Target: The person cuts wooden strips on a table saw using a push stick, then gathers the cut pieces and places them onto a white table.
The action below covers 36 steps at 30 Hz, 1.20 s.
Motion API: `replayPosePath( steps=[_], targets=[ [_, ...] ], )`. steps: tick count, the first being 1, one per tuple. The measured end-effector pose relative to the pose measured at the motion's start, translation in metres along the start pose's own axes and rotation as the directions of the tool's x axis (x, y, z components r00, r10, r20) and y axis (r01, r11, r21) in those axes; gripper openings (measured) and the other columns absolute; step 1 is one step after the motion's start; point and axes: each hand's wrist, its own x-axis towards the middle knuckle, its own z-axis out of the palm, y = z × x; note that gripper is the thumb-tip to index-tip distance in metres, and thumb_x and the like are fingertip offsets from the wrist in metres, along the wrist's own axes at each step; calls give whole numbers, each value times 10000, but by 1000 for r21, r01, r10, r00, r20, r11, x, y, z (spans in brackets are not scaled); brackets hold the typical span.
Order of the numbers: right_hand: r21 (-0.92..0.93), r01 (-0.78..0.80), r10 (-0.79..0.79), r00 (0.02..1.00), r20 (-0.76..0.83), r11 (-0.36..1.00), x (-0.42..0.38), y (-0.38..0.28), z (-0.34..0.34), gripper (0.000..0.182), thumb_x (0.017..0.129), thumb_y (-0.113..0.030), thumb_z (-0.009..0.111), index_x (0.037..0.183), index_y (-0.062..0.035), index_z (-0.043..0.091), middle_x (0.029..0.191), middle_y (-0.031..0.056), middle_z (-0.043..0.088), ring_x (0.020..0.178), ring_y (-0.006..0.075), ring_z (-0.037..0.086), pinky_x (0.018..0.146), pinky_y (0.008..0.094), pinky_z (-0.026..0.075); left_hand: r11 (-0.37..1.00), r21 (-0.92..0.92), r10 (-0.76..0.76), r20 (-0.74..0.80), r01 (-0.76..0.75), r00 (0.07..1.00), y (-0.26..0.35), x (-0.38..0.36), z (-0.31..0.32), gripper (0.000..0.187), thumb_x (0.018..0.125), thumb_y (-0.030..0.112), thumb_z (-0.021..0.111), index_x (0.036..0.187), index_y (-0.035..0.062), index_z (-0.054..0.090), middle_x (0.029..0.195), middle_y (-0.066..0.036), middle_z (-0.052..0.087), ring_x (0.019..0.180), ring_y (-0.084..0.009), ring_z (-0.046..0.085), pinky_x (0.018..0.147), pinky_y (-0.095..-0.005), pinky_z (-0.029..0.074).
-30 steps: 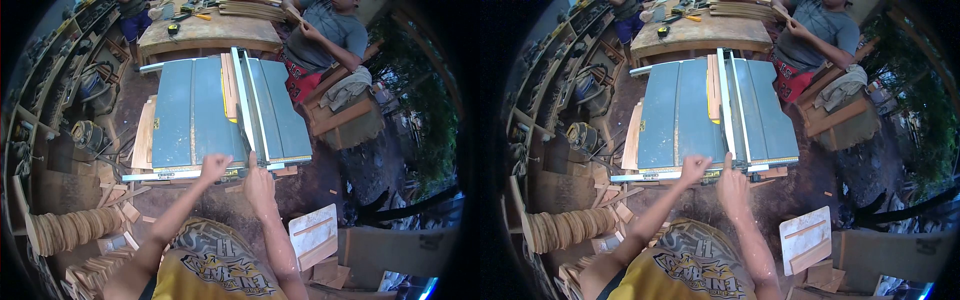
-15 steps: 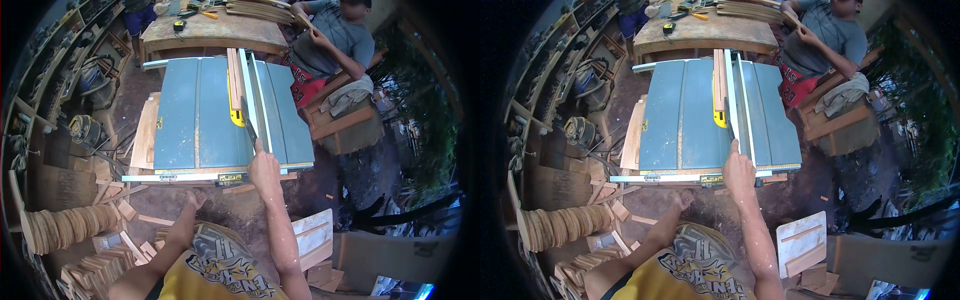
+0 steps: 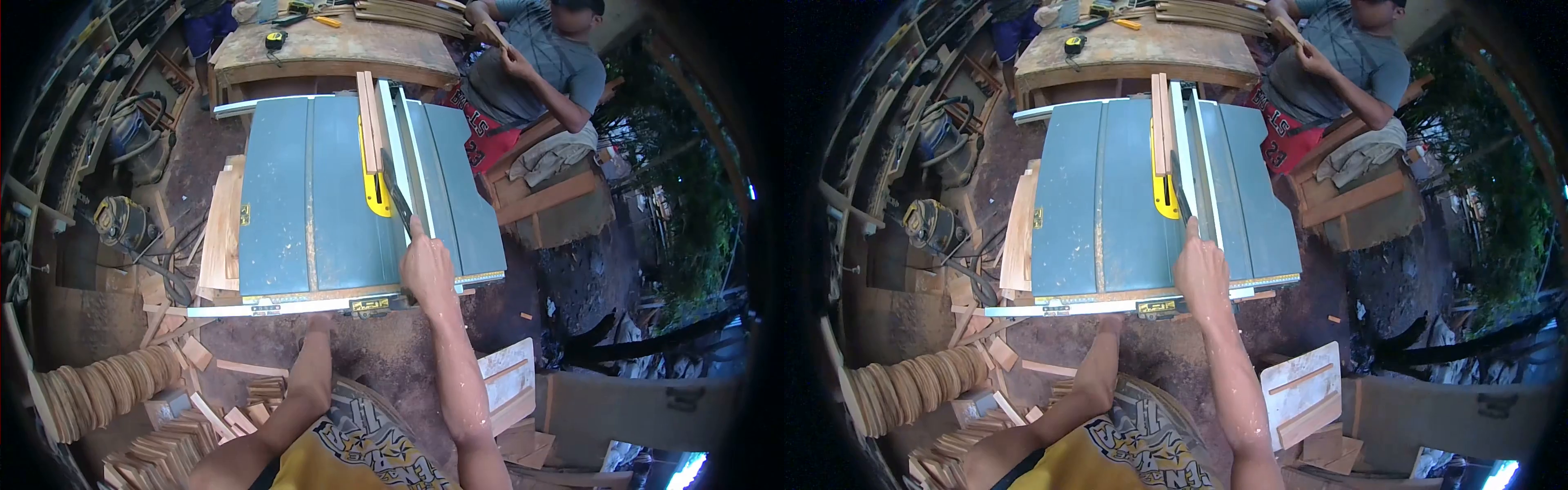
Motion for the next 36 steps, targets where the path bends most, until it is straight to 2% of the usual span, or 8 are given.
replayPosePath(
  steps=[5,8,12,20,23,25,29,36],
  targets=[
    [-17,41,-42,999,-34,999,16,2,-2,445,800,21,475,1236,88,537,758,336,611,756,477,634,698,544,498,989,-93,131,183,-116,974,68,20,71,677,966,529,328,1393,6,365,1346,-265,483,1232,-411,492,1021,-521,410],
    [-22,52,-52,999,-7,998,24,-1,-6,472,794,23,484,1262,72,522,789,334,620,790,471,640,718,536,507,887,365,195,260,-284,946,63,6,60,666,962,522,353,1384,7,379,1335,-265,494,1228,-409,497,1017,-525,409],
    [-38,25,-23,998,58,999,40,-4,-9,463,793,24,498,1254,59,517,847,335,635,865,479,639,748,532,515,-353,851,130,455,-388,881,25,0,2,425,920,377,500,1096,31,671,1133,-195,659,1060,-393,612,928,-445,480],
    [6,94,-94,995,-23,996,87,-12,-15,227,810,8,492,991,91,600,851,339,630,868,490,628,760,536,506,-376,655,-442,495,-656,748,119,-200,84,364,846,332,607,1012,21,699,892,-220,689,868,-340,675,787,-391,526],
    [-29,107,-108,993,-36,994,109,-10,-14,198,813,-8,499,939,82,622,853,336,632,877,485,629,768,532,510,60,608,-158,789,-792,594,195,-249,132,236,845,274,652,926,66,730,830,-166,702,778,-247,684,705,-371,519],
    [12,49,-49,998,31,999,118,-14,-22,200,814,-20,507,937,72,635,880,327,638,898,476,630,786,522,513,-201,781,484,604,-591,633,246,-244,204,337,864,359,598,878,41,709,779,-182,684,750,-290,686,688,-393,516],
    [-9,2,-1,998,60,1000,126,-18,-24,209,824,-42,518,952,50,654,950,299,653,946,453,631,825,504,515,-606,380,668,720,-699,-187,317,-165,299,228,838,168,610,1019,59,695,951,-161,679,949,-319,627,835,-408,498],
    [-4,-29,30,995,99,1000,152,-27,-30,214,833,-66,542,969,38,670,991,282,660,977,422,641,849,492,511,-749,422,610,740,-511,-283,335,-122,291,252,753,38,587,983,30,689,1075,-160,589,1079,-337,520,945,-447,440]
  ],
)
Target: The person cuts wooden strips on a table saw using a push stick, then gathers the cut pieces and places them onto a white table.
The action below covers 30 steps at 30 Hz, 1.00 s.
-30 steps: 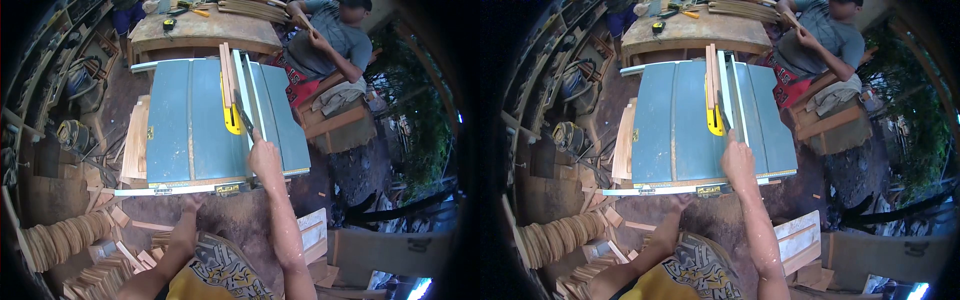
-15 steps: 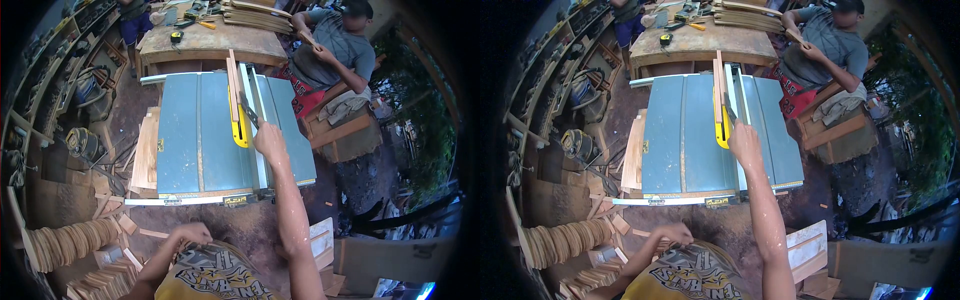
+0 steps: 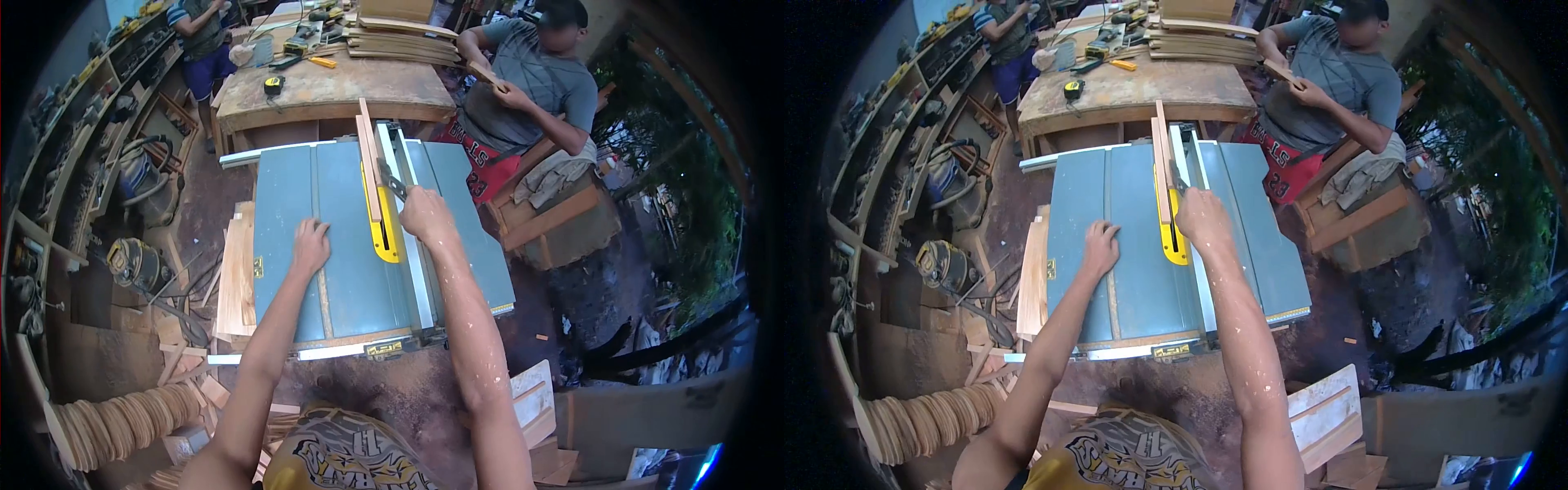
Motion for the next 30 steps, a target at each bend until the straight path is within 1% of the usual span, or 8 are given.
replayPosePath(
  steps=[2,9,16,21,26,27,28,30],
  targets=[
    [-11,49,-50,997,-65,999,14,1,4,240,793,-15,503,957,68,657,862,285,662,821,401,672,759,471,530,985,162,80,-74,-67,994,-1,-3,-10,241,751,39,579,965,22,687,1088,-173,575,1074,-341,510,956,-458,429],
    [-44,45,-45,999,-17,998,42,-5,-5,262,755,16,470,936,77,650,648,240,642,578,347,669,613,438,539,972,-34,-233,-27,232,972,-15,21,1,205,791,136,593,937,41,702,1044,-157,613,1082,-342,524,966,-440,424],
    [-49,101,-104,991,-80,994,41,3,6,371,737,14,467,1064,50,638,712,302,621,713,424,655,735,489,512,810,-157,-498,325,565,804,-34,191,50,419,825,420,623,1043,76,719,1120,-194,663,1093,-380,581,914,-440,466],
    [-73,45,-50,996,-73,996,34,-4,0,437,747,12,481,1162,34,614,768,325,606,780,460,632,776,527,485,870,219,-492,307,443,815,-51,287,116,655,850,588,535,1173,33,666,1350,-224,520,1322,-385,380,1089,-499,265],
    [-47,-26,25,999,-29,999,31,-12,-6,451,765,12,482,1203,37,588,741,330,594,753,469,622,757,534,479,823,186,-538,558,537,632,-85,341,187,839,802,662,536,1350,27,520,1463,-224,399,1402,-426,250,1128,-552,118],
    [-38,-48,47,999,-13,998,30,-16,-10,457,768,12,479,1212,37,580,732,330,591,745,470,620,752,535,477,833,169,-530,512,526,676,-79,344,175,800,773,591,639,1267,-34,573,1362,-257,506,1260,-398,496,1045,-462,374],
    [-23,-71,71,997,10,997,29,-18,-11,462,771,12,477,1222,37,572,722,329,589,737,472,617,747,536,475,818,-6,-506,470,576,723,-110,349,201,702,736,446,732,1191,-73,608,1218,-254,611,1085,-372,622,930,-391,487],
    [-56,-64,67,997,37,996,31,-17,-10,275,788,2,560,1056,60,543,781,304,637,793,468,642,729,528,507,637,-266,-638,345,723,689,-125,356,188,477,736,274,737,1028,-92,647,956,-185,688,862,-315,679,769,-397,551]
  ],
)
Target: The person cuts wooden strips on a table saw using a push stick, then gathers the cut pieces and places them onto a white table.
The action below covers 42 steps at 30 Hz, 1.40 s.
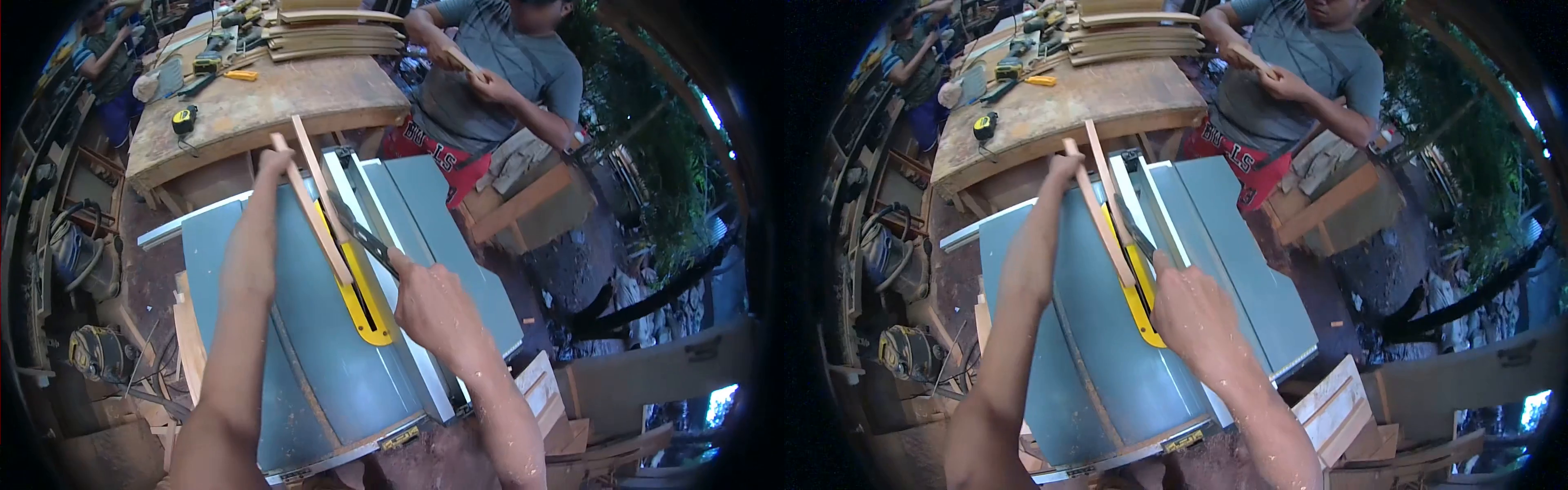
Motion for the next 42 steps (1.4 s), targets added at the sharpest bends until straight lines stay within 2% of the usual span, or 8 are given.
replayPosePath(
  steps=[2,5,9,14,17,24,33,42],
  targets=[
    [-5,-10,9,1000,-5,1000,3,-3,-4,251,797,-4,557,1041,53,549,791,301,638,805,465,643,735,529,506,847,-495,-161,113,196,981,6,0,-52,331,878,222,591,1020,-76,563,912,-192,666,731,-280,678,587,-457,554],
    [55,9,-5,998,-62,998,15,2,4,403,764,24,475,1151,35,589,793,334,600,797,469,614,754,542,468,733,-652,-211,52,193,976,3,11,-138,271,937,287,517,917,17,516,696,-86,552,522,-209,547,455,-349,501],
    [44,61,-55,989,-140,997,25,0,8,376,764,29,465,1105,21,622,805,313,614,816,474,613,760,529,473,866,-499,2,-8,-6,1000,-4,-25,-240,277,944,337,547,856,77,505,623,-12,494,471,-137,488,420,-296,438],
    [43,69,-65,994,-87,997,-26,3,-18,375,786,35,469,1119,2,638,787,306,606,805,459,616,749,508,474,982,-177,84,87,-67,993,-46,-220,-303,265,925,317,606,888,70,518,616,26,456,485,-83,463,428,-252,357],
    [31,44,-43,999,-30,999,-70,8,-29,369,808,27,469,1137,12,635,771,309,596,783,452,618,744,511,472,965,-220,-119,120,143,986,-121,-312,-325,285,939,254,593,1090,17,546,790,19,539,668,-80,514,580,-265,438],
    [-38,115,-117,992,-51,993,-87,11,-35,362,812,15,456,1112,10,658,744,312,587,751,439,626,762,496,488,876,-324,-373,14,357,928,-201,-475,-340,238,938,299,615,945,76,532,597,15,472,417,-87,455,372,-232,374],
    [-3,39,-38,982,185,999,-58,6,-54,404,770,86,403,1066,28,672,559,177,607,416,245,612,394,365,493,889,-400,-308,-164,222,937,-210,-551,-322,151,947,194,596,975,63,526,613,9,482,422,-82,441,380,-234,359],
    [-43,52,-40,968,246,998,-25,4,-77,171,758,55,492,795,96,653,634,227,643,496,288,657,463,399,519,899,-397,-298,-246,184,922,-218,-585,-320,158,945,180,593,1010,58,516,614,8,484,442,-87,454,382,-247,361]
  ],
)
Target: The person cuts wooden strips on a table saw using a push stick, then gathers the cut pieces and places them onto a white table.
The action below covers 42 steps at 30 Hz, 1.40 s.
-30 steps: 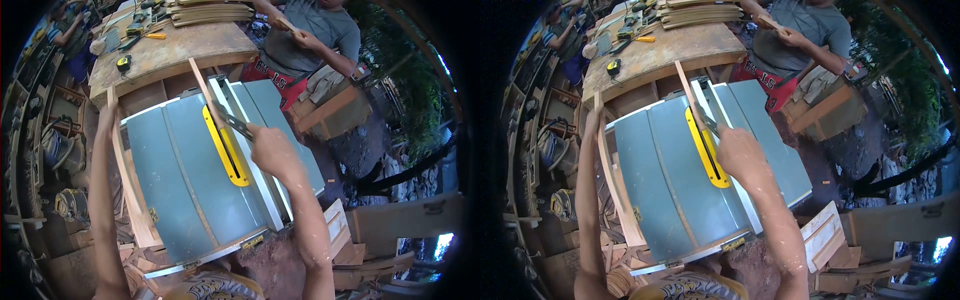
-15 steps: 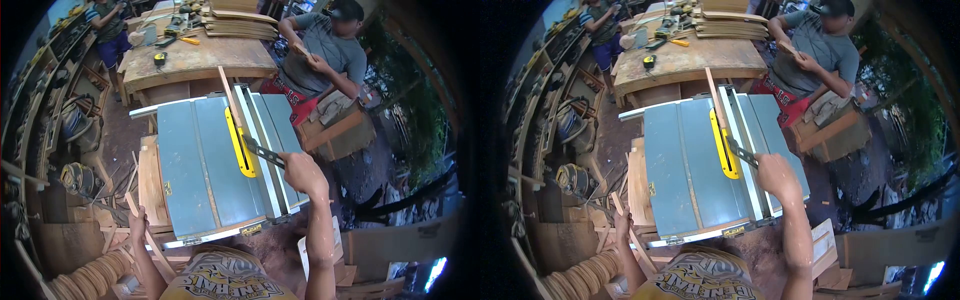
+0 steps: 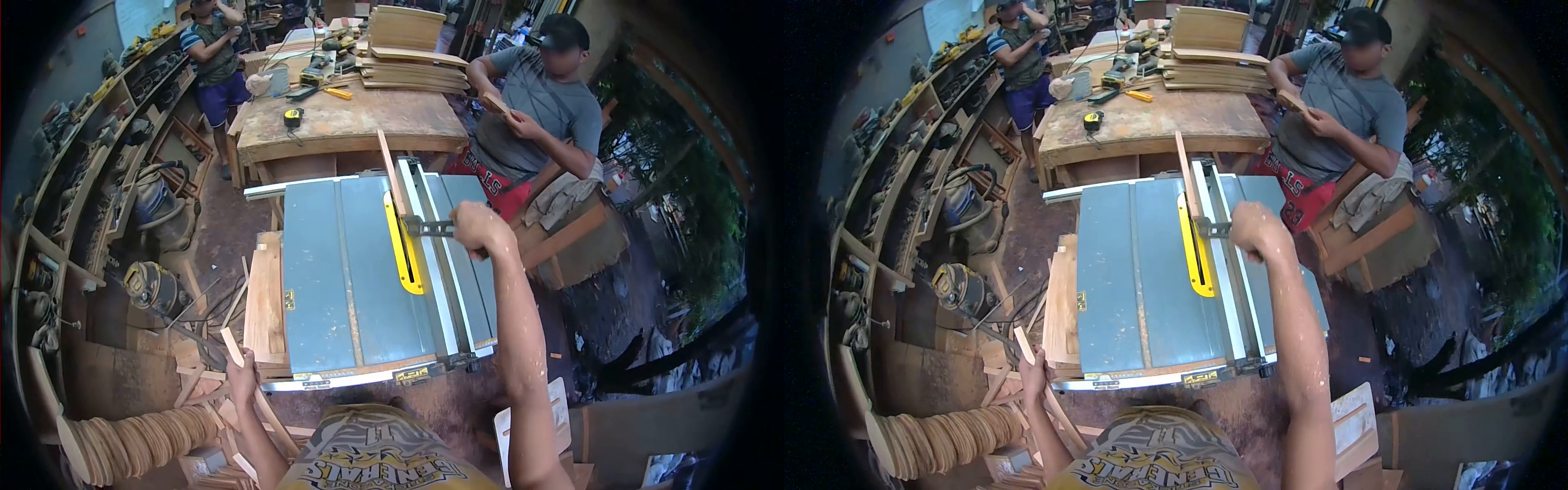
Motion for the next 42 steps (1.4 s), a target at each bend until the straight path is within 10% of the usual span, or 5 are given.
replayPosePath(
  steps=[17,23,27,31,42],
  targets=[
    [-22,154,-150,906,-397,988,-12,27,44,307,808,-20,522,1078,-4,669,719,259,650,649,385,663,608,448,527,925,-328,-173,84,191,981,30,-4,16,315,1000,397,463,914,94,460,620,3,445,426,-107,464,365,-259,390],
    [205,385,-118,667,-736,900,-127,39,73,413,845,-157,648,1181,66,557,812,283,655,775,420,661,673,450,525,930,-332,207,109,-161,972,140,-13,53,308,1010,401,449,932,103,443,711,-19,490,440,-106,464,365,-251,400],
    [653,219,144,879,-455,725,-186,-3,154,255,837,-181,726,955,3,595,776,94,639,706,165,590,644,335,478,766,-623,287,115,-156,951,208,-28,102,302,1012,392,452,1002,91,454,755,-24,503,499,-88,476,394,-225,409],
    [708,338,-7,905,-426,620,-208,-25,239,359,896,-263,658,1092,30,586,816,204,654,775,333,668,673,399,495,784,-615,268,201,-92,942,209,-16,151,341,1018,401,433,1088,71,479,766,-25,490,541,-92,487,456,-235,447],
    [923,109,314,920,-235,370,-297,47,364,163,856,-38,688,952,6,564,774,66,671,656,95,622,603,232,490,947,-271,3,546,173,838,21,-129,212,228,987,295,534,992,68,560,798,-19,602,731,-114,582,650,-267,489]
  ],
)
